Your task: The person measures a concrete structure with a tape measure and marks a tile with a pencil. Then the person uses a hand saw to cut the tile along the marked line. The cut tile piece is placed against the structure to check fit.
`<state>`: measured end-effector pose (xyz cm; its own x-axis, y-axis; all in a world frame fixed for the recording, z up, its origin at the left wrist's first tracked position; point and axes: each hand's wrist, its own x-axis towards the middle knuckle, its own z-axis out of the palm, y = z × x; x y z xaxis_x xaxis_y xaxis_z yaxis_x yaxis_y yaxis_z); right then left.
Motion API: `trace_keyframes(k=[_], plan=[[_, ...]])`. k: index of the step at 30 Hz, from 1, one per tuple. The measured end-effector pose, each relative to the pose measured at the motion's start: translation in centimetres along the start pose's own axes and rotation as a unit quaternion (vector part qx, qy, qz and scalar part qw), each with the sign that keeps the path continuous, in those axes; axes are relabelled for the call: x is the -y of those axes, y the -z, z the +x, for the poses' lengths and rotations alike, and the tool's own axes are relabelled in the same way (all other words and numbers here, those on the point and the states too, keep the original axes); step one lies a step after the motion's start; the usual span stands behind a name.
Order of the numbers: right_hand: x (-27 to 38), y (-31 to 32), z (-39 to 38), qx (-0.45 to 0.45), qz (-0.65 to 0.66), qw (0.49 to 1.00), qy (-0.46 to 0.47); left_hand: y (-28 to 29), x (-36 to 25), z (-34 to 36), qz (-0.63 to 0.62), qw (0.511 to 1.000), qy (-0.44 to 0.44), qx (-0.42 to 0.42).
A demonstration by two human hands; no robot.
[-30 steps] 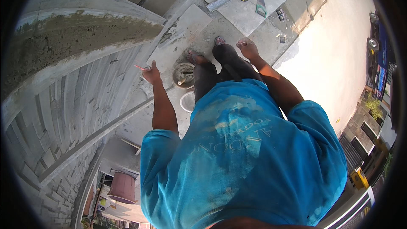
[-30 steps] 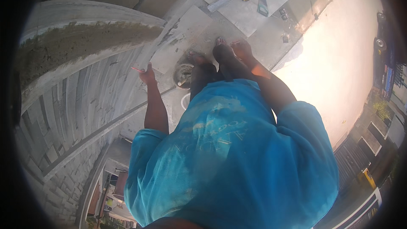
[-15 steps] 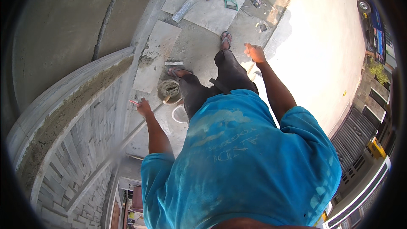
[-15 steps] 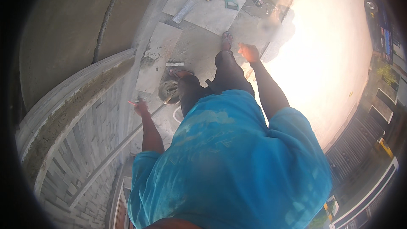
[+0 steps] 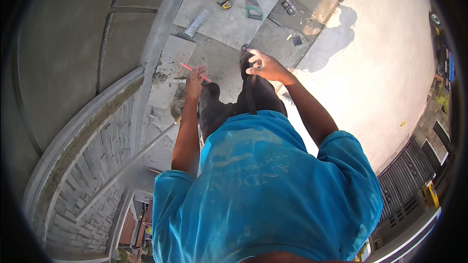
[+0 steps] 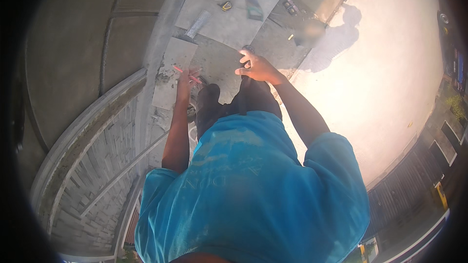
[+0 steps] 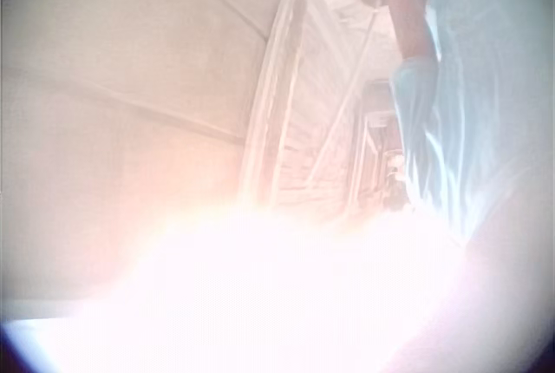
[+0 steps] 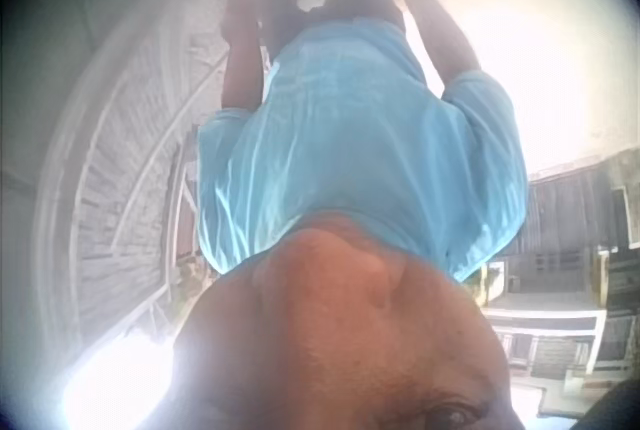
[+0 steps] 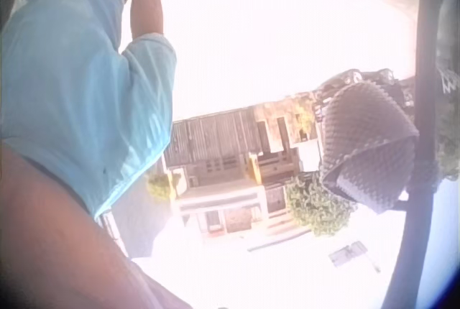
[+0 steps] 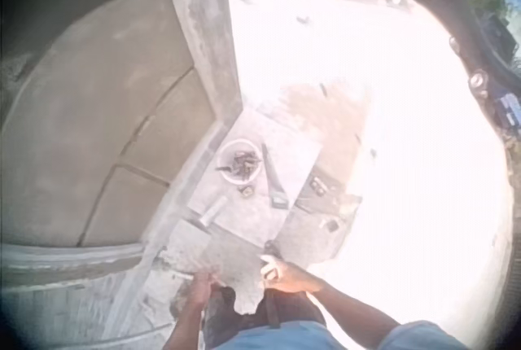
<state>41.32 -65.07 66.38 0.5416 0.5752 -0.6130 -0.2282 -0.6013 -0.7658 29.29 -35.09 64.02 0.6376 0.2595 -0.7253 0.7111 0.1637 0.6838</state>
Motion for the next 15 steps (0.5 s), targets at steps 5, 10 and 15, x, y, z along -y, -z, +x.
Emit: trace_keyframes(k=[5,10,15], plan=[[2.5,-1.2,-1.7,0.063,0.165,0.983,0.045,-9.1,-4.3,-1.2,0.024,0.991,-0.026,0.132],[0.4,-2.9,-0.5,0.001,0.173,0.984,0.045,-11.0,-4.8,-2.6,0.081,0.978,-0.028,0.191],[2.1,-3.3,1.5,0.045,0.063,0.997,-0.001,-9.9,-0.5,-1.1,0.061,0.979,-0.034,0.194]])
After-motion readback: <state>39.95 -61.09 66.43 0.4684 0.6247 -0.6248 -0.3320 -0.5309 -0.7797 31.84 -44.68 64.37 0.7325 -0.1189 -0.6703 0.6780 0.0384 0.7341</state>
